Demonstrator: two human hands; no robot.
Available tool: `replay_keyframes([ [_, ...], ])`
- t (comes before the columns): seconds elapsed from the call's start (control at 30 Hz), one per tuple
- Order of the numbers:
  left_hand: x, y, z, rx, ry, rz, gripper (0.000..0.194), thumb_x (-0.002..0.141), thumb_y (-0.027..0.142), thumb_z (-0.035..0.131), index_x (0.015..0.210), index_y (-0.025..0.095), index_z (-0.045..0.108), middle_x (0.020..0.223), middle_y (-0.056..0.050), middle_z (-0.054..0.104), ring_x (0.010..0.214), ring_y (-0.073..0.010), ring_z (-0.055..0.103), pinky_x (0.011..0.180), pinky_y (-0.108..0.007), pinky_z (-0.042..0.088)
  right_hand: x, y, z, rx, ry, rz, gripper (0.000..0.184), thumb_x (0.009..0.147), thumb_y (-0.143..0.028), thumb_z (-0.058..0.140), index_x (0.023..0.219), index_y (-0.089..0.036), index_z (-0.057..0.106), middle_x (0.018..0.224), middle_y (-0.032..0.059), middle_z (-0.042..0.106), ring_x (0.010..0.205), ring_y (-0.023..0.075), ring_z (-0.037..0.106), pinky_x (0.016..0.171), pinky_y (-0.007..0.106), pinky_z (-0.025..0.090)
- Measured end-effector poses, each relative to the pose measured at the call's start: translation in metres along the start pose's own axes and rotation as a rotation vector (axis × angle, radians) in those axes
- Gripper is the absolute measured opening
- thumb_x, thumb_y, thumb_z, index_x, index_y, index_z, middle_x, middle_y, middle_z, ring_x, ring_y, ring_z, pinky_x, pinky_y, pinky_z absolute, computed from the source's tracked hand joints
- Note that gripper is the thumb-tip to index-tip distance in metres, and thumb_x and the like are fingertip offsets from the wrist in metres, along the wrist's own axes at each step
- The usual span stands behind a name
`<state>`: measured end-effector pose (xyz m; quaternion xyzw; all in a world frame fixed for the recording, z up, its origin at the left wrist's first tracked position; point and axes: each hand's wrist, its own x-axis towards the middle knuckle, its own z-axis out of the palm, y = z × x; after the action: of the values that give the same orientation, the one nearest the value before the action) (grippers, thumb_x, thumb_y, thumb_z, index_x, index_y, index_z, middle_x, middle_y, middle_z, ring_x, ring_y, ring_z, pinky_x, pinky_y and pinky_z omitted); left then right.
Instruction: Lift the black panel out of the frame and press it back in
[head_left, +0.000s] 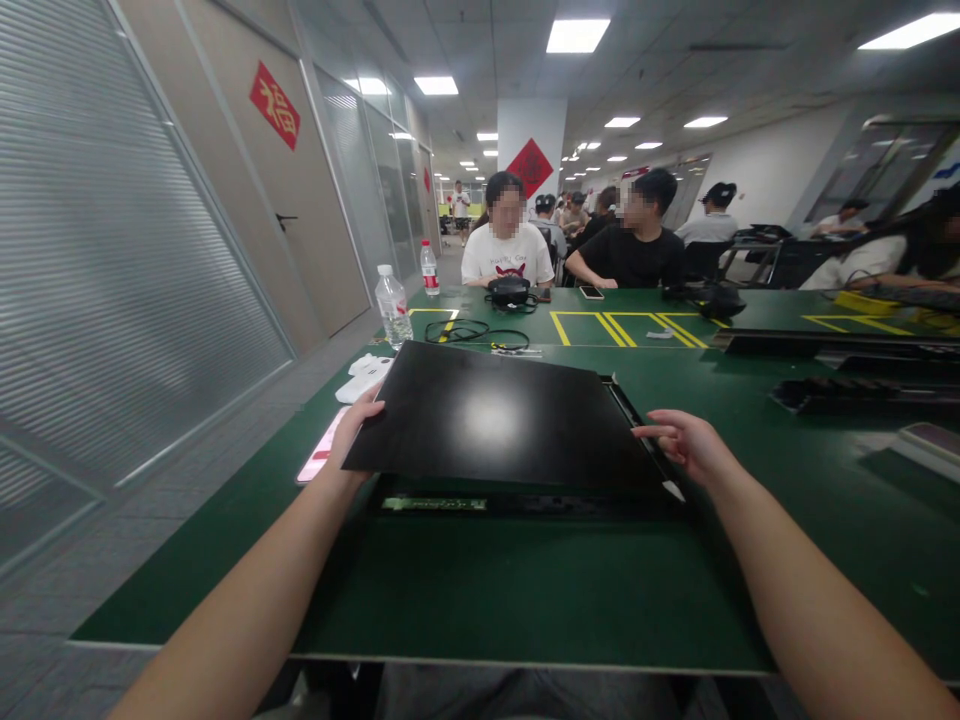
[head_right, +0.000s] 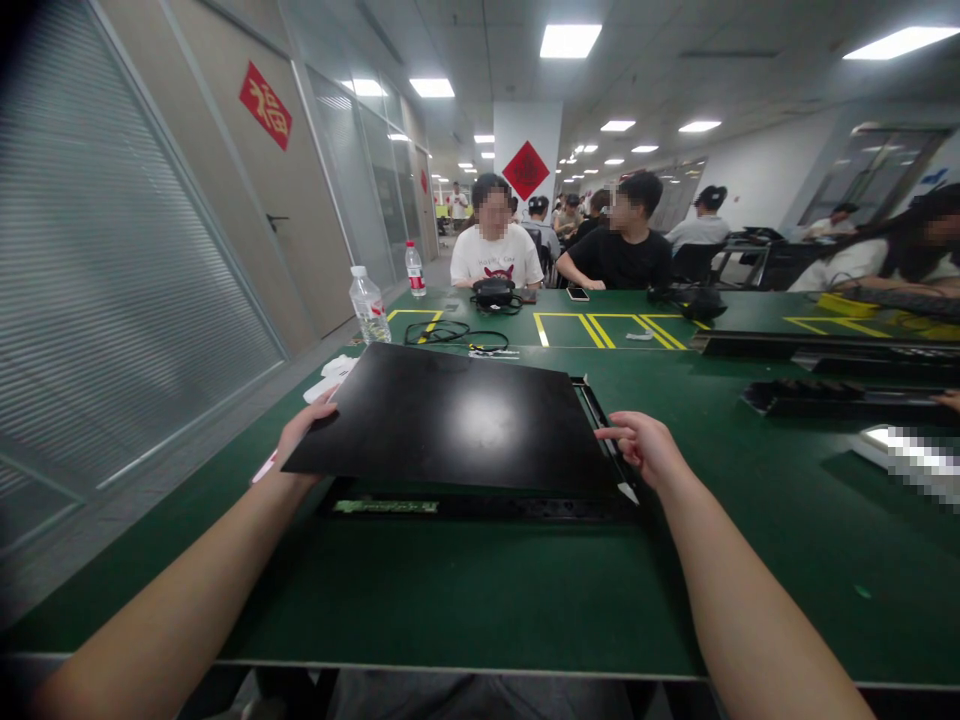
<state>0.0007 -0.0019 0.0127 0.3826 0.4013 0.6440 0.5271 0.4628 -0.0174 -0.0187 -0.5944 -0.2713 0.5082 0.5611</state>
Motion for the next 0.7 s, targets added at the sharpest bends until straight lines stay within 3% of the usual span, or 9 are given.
replay_keyframes([
  [0.17,0.000,0.001,0.000,0.030,0.072,0.004,0.044,0.055,0.023,0.073,0.098,0.020,0.079,0.084,-0.003,0.080,0.094,-0.0332,0.075,0.083,-0.040,0.063,0.000,0.000,0.001,-0.044,0.013,-0.014,0.011,0.078,-0.017,0.065,0.087,-0.017,0.060,0.076,0.0182,0.076,0.036,0.0040,0.031,0.030,0.014,0.021],
  [0.4,-0.002,0.002,0.002,0.005,0.074,0.009,0.033,0.048,0.026,0.081,0.080,0.020,0.076,0.076,-0.001,0.077,0.092,-0.0315,0.074,0.081,-0.036,0.060,-0.004,0.000,0.005,-0.119,0.027,-0.048,0.007,0.082,-0.018,0.062,0.087,-0.017,0.058,0.074,0.0176,0.076,0.036,0.0035,0.029,0.032,0.015,0.019],
  [0.7,0.010,-0.012,-0.010,0.040,0.116,0.027,0.045,0.049,0.027,0.085,0.093,0.019,0.078,0.088,-0.001,0.080,0.095,-0.0289,0.072,0.085,-0.034,0.055,0.000,0.002,0.001,-0.159,0.056,-0.076,0.011,0.079,-0.020,0.063,0.089,-0.018,0.058,0.077,0.0191,0.077,0.036,0.0044,0.028,0.033,0.017,0.019],
])
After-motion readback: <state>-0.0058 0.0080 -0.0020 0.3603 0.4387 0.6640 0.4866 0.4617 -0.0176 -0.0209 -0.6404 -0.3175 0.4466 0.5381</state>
